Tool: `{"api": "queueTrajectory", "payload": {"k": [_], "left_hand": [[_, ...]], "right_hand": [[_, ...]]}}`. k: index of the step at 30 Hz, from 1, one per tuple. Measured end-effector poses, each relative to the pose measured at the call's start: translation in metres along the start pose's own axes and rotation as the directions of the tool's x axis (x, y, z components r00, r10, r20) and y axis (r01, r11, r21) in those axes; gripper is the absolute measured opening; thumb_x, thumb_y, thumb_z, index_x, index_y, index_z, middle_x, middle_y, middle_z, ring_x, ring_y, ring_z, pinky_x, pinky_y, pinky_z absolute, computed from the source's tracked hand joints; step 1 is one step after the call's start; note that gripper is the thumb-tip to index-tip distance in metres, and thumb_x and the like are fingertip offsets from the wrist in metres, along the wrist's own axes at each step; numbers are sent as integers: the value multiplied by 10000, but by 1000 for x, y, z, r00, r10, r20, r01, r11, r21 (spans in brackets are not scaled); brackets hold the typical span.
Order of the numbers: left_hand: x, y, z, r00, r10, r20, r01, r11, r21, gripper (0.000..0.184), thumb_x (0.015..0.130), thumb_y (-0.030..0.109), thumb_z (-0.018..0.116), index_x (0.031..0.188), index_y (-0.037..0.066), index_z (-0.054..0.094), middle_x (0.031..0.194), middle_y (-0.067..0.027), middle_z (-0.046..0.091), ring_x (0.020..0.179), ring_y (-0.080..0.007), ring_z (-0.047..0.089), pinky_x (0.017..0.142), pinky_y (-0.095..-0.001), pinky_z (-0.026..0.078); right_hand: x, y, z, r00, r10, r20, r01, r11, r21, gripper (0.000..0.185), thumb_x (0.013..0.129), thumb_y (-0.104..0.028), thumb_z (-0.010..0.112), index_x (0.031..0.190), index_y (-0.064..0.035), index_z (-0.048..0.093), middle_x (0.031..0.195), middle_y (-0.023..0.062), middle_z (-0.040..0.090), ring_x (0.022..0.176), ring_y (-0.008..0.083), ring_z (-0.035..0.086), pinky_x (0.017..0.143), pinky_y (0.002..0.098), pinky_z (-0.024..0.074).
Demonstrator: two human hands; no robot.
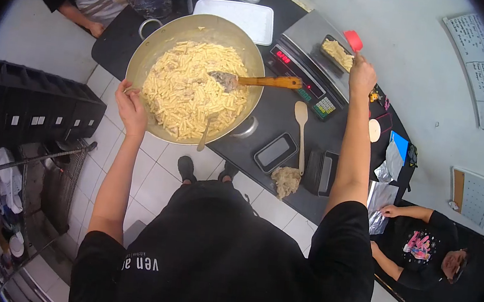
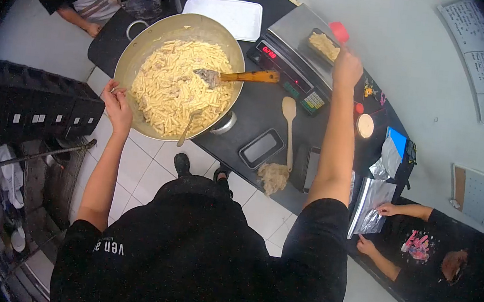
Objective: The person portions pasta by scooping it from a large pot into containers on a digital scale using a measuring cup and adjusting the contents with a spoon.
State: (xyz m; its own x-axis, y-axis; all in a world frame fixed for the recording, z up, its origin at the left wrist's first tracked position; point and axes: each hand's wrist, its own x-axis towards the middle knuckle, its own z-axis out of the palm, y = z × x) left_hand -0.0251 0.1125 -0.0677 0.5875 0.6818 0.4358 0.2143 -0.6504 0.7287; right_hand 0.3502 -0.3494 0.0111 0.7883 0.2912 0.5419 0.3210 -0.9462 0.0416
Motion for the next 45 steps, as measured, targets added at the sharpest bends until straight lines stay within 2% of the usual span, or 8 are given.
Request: {"api": "queueTrajectory", "payload": {"k": [10, 12, 16, 18, 20, 24, 29, 45], "left_hand": [[0, 0, 0, 1000, -3, -14, 3, 999, -46, 360, 923, -20, 429, 1282, -45, 414, 1176, -160, 523, 899, -210, 615, 823, -335, 503], [-2, 4, -1, 1000, -4, -21, 3, 999, -41, 362, 921, -24, 432, 1282, -41, 413, 1175, -159, 523, 894, -209, 617, 816, -330, 505], [-1, -3, 3, 999, 3, -53, -9, 994, -109, 366, 913, -39, 442, 1277, -19, 413, 1170, -161, 522, 882, -217, 617, 802, -335, 509], [-2, -1, 2, 999, 11, -39, -16, 994, -109, 370, 912, -39, 452, 1279, -23, 410, 1159, -159, 520, 874, -218, 615, 794, -336, 512], [0, -1, 0, 999, 3, -44, -9, 991, -131, 362, 919, -26, 458, 1278, -28, 408, 1159, -157, 514, 872, -220, 613, 789, -339, 514], [-1, 7, -1, 998, -46, -37, 36, 967, -252, 409, 958, 13, 474, 1344, -38, 351, 1199, -164, 500, 942, -207, 609, 826, -319, 517], [-1, 4, -2, 995, -9, -96, -17, 963, -269, 460, 966, 42, 477, 1388, -23, 305, 1251, -181, 448, 1010, -231, 584, 825, -326, 521], [4, 9, -9, 997, 32, -63, -49, 953, -298, 467, 905, 6, 517, 1342, -29, 356, 1230, -198, 468, 1027, -277, 576, 794, -339, 546]], "right_hand": [[-1, 39, 31, 924, 372, 88, -375, 840, 391, 238, 906, -183, 596, 1040, -37, 726, 790, 146, 714, 609, 182, 649, 516, 323, 487], [4, 38, 27, 739, 503, 448, -620, 245, 746, 297, 903, -169, 604, 1087, 55, 667, 793, 141, 706, 574, 147, 607, 455, 275, 431], [22, -9, -25, 700, 363, 615, -637, -71, 767, 239, 915, -146, 598, 1033, 54, 658, 757, 70, 661, 529, 62, 485, 398, 210, 319], [26, -61, -56, 736, 279, 617, -627, -61, 776, 219, 910, -170, 618, 1008, 14, 683, 734, 51, 647, 527, 46, 466, 414, 215, 328], [24, -115, -71, 830, 32, 557, -521, 404, 752, 262, 924, -248, 629, 1044, -22, 688, 826, 24, 679, 547, 56, 512, 438, 196, 365], [-19, -251, -68, 811, -372, 452, 1, 774, 634, 230, 847, -189, 626, 1026, -83, 725, 915, 159, 712, 864, 291, 688, 743, 373, 531], [-53, -345, -3, 691, -613, 381, 520, 789, 326, 183, 829, -144, 596, 947, -164, 735, 885, 107, 706, 837, 300, 682, 706, 435, 537], [-46, -346, 11, 657, -409, 633, 82, 873, 480, 287, 774, -304, 665, 1008, -165, 757, 877, 137, 720, 783, 268, 696, 716, 361, 540]]}}
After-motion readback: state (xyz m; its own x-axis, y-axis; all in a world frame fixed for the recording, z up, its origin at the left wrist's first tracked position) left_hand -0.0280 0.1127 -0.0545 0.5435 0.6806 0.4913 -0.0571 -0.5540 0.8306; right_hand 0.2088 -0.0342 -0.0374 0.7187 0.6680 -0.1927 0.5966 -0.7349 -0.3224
